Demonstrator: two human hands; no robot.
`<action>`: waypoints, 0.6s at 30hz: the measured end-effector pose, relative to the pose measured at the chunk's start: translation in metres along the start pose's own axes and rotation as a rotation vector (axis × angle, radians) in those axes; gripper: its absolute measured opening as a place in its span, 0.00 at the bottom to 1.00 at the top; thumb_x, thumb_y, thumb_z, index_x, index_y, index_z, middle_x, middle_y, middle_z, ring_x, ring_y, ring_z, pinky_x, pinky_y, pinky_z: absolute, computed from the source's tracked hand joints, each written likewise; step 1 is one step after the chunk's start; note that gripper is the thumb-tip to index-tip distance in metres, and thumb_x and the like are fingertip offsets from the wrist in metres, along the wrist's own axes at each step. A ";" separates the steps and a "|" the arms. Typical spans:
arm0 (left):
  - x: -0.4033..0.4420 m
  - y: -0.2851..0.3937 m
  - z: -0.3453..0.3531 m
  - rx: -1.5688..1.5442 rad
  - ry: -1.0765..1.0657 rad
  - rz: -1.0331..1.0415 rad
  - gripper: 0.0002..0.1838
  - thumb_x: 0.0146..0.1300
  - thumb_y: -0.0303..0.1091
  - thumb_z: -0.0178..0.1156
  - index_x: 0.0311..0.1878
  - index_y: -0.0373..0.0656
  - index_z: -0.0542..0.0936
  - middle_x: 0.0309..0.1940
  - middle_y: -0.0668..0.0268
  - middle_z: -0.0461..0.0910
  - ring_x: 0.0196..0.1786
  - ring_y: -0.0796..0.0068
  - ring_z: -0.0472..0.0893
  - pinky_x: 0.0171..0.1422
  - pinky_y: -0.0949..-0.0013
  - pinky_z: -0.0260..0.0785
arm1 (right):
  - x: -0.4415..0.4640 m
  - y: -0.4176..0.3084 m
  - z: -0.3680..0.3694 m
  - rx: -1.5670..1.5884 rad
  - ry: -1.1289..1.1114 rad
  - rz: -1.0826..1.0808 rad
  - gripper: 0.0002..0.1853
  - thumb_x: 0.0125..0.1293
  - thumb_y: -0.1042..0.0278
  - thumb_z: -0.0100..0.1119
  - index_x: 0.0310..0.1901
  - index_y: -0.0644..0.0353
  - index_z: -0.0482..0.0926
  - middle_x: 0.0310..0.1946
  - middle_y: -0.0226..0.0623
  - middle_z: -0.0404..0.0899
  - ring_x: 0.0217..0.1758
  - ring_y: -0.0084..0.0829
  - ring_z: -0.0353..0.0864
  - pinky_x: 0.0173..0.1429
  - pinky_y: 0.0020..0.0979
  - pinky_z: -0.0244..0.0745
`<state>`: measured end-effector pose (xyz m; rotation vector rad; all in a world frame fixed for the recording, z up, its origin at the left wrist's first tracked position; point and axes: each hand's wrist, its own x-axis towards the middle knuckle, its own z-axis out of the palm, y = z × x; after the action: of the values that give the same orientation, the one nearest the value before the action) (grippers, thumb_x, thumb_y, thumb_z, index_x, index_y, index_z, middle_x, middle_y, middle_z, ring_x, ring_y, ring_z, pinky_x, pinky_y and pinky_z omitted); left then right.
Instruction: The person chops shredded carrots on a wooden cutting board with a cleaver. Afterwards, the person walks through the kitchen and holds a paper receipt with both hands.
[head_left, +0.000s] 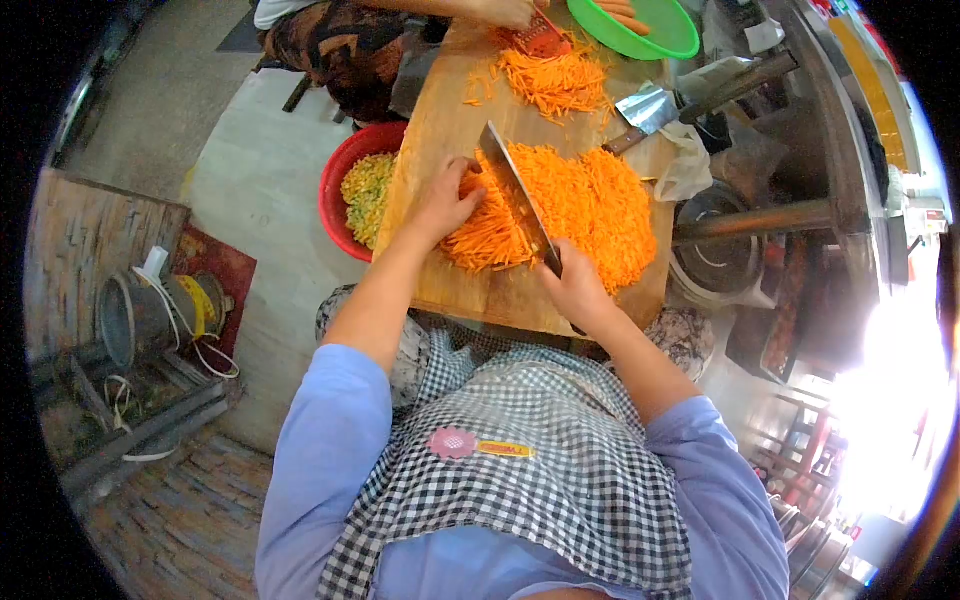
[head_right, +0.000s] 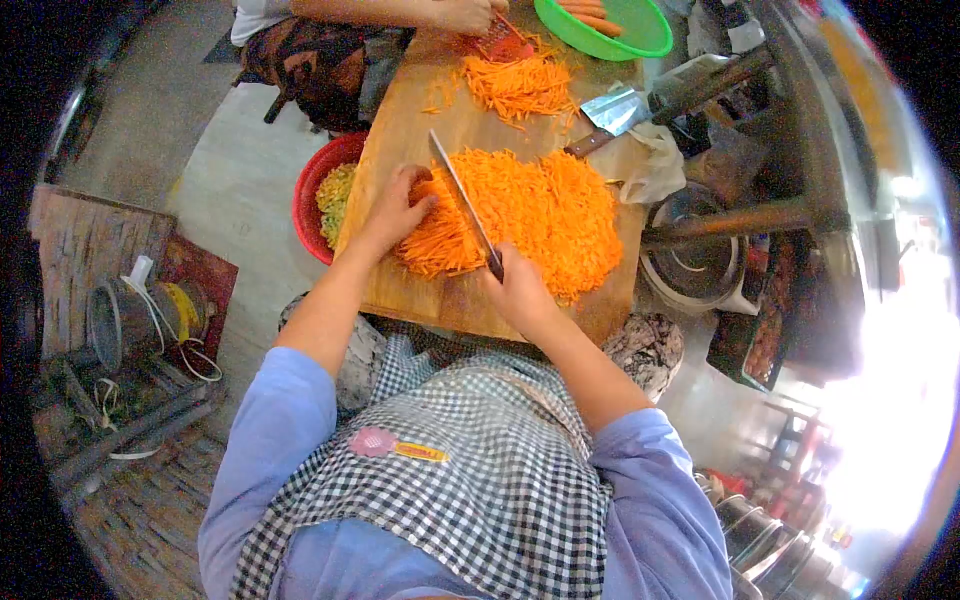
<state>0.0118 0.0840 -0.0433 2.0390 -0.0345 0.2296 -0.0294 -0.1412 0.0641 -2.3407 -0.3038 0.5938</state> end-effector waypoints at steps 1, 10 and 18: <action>0.000 -0.001 -0.001 0.064 -0.019 0.000 0.18 0.59 0.35 0.60 0.49 0.35 0.73 0.50 0.51 0.73 0.56 0.51 0.71 0.61 0.59 0.64 | -0.003 0.007 -0.002 -0.047 -0.009 -0.060 0.13 0.62 0.67 0.56 0.44 0.66 0.70 0.23 0.44 0.70 0.26 0.37 0.73 0.31 0.36 0.68; -0.001 -0.002 -0.001 0.183 -0.043 0.043 0.16 0.56 0.32 0.59 0.46 0.34 0.73 0.46 0.49 0.72 0.53 0.48 0.71 0.58 0.57 0.64 | 0.023 0.008 0.002 -0.083 -0.141 -0.015 0.12 0.62 0.68 0.55 0.43 0.68 0.69 0.21 0.40 0.69 0.25 0.33 0.72 0.31 0.36 0.68; -0.004 -0.010 -0.003 0.209 0.029 0.118 0.13 0.56 0.31 0.59 0.42 0.36 0.73 0.43 0.52 0.71 0.49 0.50 0.72 0.52 0.57 0.66 | 0.027 0.009 0.024 0.015 0.004 -0.007 0.11 0.60 0.68 0.57 0.39 0.66 0.70 0.26 0.53 0.74 0.32 0.50 0.76 0.38 0.43 0.70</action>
<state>0.0091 0.0905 -0.0510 2.2439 -0.1172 0.3493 -0.0178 -0.1239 0.0335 -2.3255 -0.3049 0.5858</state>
